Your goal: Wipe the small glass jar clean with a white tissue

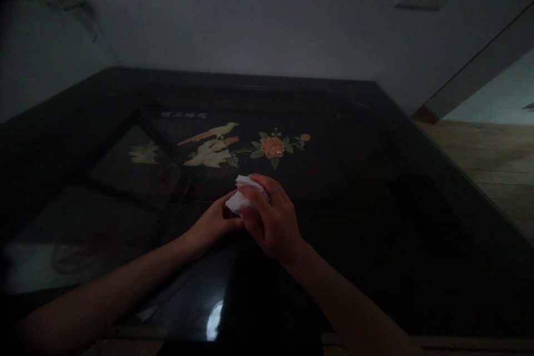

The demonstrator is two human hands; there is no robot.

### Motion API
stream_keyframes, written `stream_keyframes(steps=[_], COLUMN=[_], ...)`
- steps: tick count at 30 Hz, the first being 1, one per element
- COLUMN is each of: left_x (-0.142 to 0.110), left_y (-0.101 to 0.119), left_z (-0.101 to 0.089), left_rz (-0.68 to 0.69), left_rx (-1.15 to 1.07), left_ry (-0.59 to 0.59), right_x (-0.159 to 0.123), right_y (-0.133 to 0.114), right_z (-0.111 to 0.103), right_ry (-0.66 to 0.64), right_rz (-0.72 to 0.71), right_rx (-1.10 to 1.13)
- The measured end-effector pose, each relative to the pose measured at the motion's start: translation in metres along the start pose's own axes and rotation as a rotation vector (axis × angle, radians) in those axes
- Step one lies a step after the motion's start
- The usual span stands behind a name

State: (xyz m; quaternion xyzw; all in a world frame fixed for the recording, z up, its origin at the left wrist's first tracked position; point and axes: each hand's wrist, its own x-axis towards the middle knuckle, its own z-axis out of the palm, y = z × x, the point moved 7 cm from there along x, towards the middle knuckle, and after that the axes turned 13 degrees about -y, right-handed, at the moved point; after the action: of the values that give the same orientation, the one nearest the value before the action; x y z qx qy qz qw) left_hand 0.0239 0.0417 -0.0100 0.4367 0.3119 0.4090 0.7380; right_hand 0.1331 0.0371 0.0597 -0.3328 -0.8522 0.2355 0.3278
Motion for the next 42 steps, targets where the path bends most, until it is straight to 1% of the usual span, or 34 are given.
stream_keyframes(steps=[3, 7, 11, 13, 16, 20, 22, 26, 28, 30, 33, 36, 39, 42], left_x=[0.000, -0.002, -0.002, -0.002, -0.002, -0.003, -0.003, -0.004, -0.005, -0.007, -0.010, -0.013, -0.014, -0.014], left_y=[-0.002, -0.006, -0.006, -0.005, -0.003, -0.002, -0.001, 0.000, 0.001, 0.002, 0.001, -0.003, -0.006, -0.005], left_z=[-0.001, -0.005, -0.002, 0.000, 0.004, 0.006, 0.007, 0.011, 0.012, 0.011, 0.007, 0.002, 0.002, 0.009], left_rz=[-0.003, -0.030, -0.043, -0.021, 0.032, 0.069, 0.060, -0.008, -0.029, -0.019, 0.001, -0.039, -0.073, -0.048], left_rx=[-0.005, -0.025, -0.062, -0.079, -0.116, -0.125, -0.107, -0.058, -0.026, 0.029, 0.172, 0.294, 0.310, 0.260], left_ry=[-0.016, -0.004, -0.040, -0.043, -0.081, -0.105, -0.115, -0.152, -0.165, -0.173, -0.161, -0.147, -0.185, -0.260], right_x=[0.000, 0.001, 0.002, 0.001, -0.001, -0.004, -0.005, -0.007, -0.007, -0.007, -0.005, -0.002, -0.002, -0.002], right_y=[0.002, 0.013, 0.028, 0.030, 0.023, 0.008, 0.003, -0.004, -0.007, -0.009, -0.008, -0.003, 0.001, 0.005], right_z=[-0.003, -0.006, 0.000, 0.001, -0.003, -0.009, -0.009, -0.011, -0.012, -0.013, -0.014, -0.012, -0.011, -0.011], right_ry=[0.044, 0.117, 0.102, 0.101, 0.135, 0.139, 0.122, 0.112, 0.107, 0.106, 0.087, 0.062, 0.080, 0.099], right_rz=[0.045, 0.156, 0.318, 0.351, 0.295, 0.125, 0.074, 0.025, 0.012, 0.005, 0.013, 0.046, 0.073, 0.116], right_rx=[0.126, 0.373, 0.566, 0.596, 0.537, 0.375, 0.324, 0.264, 0.256, 0.250, 0.252, 0.292, 0.328, 0.355])
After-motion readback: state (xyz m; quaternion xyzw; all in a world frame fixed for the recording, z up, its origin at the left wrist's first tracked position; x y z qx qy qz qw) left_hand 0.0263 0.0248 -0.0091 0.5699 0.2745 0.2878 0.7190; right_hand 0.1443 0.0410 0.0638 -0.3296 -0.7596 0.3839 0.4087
